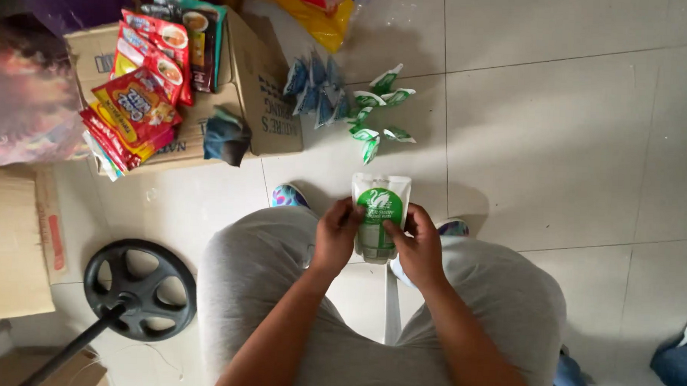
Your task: The recorder is seen wiping dust and dirt off vinegar pouches using a cloth and then organizing them on a grocery store shelf.
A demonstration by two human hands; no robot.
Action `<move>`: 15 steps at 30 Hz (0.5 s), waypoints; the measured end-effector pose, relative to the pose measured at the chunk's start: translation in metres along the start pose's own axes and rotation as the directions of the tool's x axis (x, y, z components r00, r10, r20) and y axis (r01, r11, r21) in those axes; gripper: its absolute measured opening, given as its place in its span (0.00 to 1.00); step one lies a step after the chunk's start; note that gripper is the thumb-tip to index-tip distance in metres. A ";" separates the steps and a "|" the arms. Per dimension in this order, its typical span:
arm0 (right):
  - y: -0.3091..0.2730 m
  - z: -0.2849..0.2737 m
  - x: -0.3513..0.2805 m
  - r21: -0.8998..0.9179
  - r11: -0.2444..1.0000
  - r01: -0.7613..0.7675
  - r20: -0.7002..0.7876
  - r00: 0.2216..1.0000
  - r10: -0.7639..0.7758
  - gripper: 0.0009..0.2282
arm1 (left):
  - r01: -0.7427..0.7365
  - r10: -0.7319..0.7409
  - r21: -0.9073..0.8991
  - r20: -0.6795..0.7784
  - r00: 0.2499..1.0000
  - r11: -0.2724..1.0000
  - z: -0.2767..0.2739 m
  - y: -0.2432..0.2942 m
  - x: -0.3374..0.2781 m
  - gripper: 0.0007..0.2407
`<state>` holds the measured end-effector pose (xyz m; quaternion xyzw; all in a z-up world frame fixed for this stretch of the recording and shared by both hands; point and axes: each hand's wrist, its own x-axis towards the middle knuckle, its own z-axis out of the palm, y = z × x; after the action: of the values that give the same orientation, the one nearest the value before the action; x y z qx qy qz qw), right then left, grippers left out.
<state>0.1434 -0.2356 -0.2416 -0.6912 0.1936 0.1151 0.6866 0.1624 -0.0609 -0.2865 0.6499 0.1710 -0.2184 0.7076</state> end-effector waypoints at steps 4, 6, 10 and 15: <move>-0.043 -0.003 -0.002 -0.146 0.986 -0.079 -0.081 0.994 0.068 0.10 | 0.000 -0.005 0.106 0.053 0.999 0.994 0.029 0.092 -0.017 0.23; -0.084 -0.013 -0.007 -0.308 0.951 0.021 -0.089 0.995 -0.051 0.10 | -0.249 0.208 0.212 0.197 0.958 0.945 0.047 0.117 -0.041 0.31; -0.228 -0.053 -0.064 -0.496 0.851 0.175 -0.041 0.974 -0.224 0.18 | -0.090 0.034 0.216 0.253 0.967 0.972 0.111 0.226 -0.087 0.37; -0.333 -0.151 -0.123 -0.161 0.983 0.091 -0.048 0.994 -0.099 0.18 | 0.255 -0.204 -0.079 0.401 0.893 0.964 0.162 0.309 -0.104 0.22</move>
<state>0.1582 -0.3785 0.1167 -0.7551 0.1698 0.0778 0.6284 0.2321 -0.1943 0.0453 0.5214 0.1162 -0.4138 0.7372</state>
